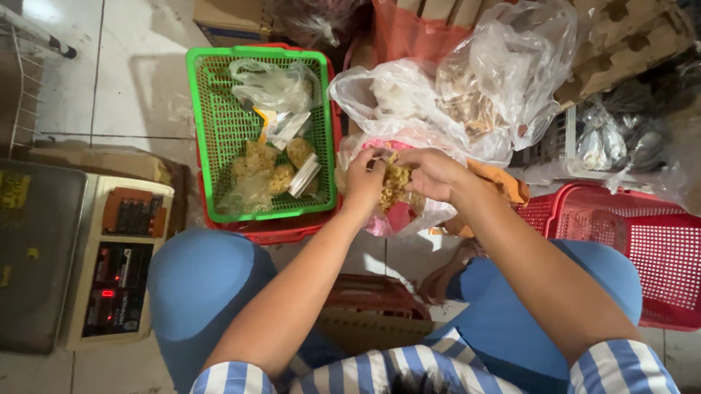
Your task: The person bags snacks from various containers and plastic bags into smaller clear plastic bags, weighs the bags on a digital scale, and ties them closed.
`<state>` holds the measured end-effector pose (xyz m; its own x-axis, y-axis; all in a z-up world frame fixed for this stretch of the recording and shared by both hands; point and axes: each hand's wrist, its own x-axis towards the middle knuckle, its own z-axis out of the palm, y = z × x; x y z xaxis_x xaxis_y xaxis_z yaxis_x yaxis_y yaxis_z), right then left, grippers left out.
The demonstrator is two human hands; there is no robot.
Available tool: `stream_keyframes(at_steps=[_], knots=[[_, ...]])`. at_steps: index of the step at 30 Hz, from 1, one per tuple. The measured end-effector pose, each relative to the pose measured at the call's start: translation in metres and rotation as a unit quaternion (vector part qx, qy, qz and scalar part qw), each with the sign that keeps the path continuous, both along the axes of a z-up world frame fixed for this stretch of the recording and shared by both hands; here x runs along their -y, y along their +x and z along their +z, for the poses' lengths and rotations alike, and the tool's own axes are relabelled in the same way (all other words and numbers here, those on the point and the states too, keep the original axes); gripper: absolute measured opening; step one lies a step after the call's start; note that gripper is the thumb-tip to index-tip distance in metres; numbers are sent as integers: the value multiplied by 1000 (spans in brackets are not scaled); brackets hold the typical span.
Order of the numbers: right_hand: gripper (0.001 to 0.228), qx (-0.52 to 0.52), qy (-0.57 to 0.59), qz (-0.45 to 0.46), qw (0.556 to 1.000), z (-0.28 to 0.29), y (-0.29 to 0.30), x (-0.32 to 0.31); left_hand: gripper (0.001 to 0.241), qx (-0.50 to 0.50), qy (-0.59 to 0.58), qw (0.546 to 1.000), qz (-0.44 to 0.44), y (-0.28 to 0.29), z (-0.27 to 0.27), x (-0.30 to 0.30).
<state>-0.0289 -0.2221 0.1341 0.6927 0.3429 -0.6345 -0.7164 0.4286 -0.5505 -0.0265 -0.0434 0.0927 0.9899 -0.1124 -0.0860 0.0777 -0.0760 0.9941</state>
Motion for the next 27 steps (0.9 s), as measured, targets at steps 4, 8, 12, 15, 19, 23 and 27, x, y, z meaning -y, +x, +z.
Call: stream_keyframes(at_steps=[4,8,12,15,19,23,27], knots=[[28,8,-172,35,985,21,-3,-5,23,-43,-29,999,-3,-1,4,-2],[39,94,-306,103,942,44,-7,-22,24,-128,-81,988,-22,-6,17,-3],[35,177,-454,118,866,66,-6,-36,28,-84,-69,994,-27,-3,20,-2],[29,221,-498,117,830,89,-8,-43,24,-159,-149,976,-2,1,23,-4],[27,263,-451,56,851,98,-9,-36,17,-223,-195,955,25,7,29,-10],[20,310,-640,158,685,58,-2,-19,13,-166,-243,955,37,11,23,-14],[31,331,-628,264,653,2,-13,-34,15,-119,-261,958,21,9,24,-19]])
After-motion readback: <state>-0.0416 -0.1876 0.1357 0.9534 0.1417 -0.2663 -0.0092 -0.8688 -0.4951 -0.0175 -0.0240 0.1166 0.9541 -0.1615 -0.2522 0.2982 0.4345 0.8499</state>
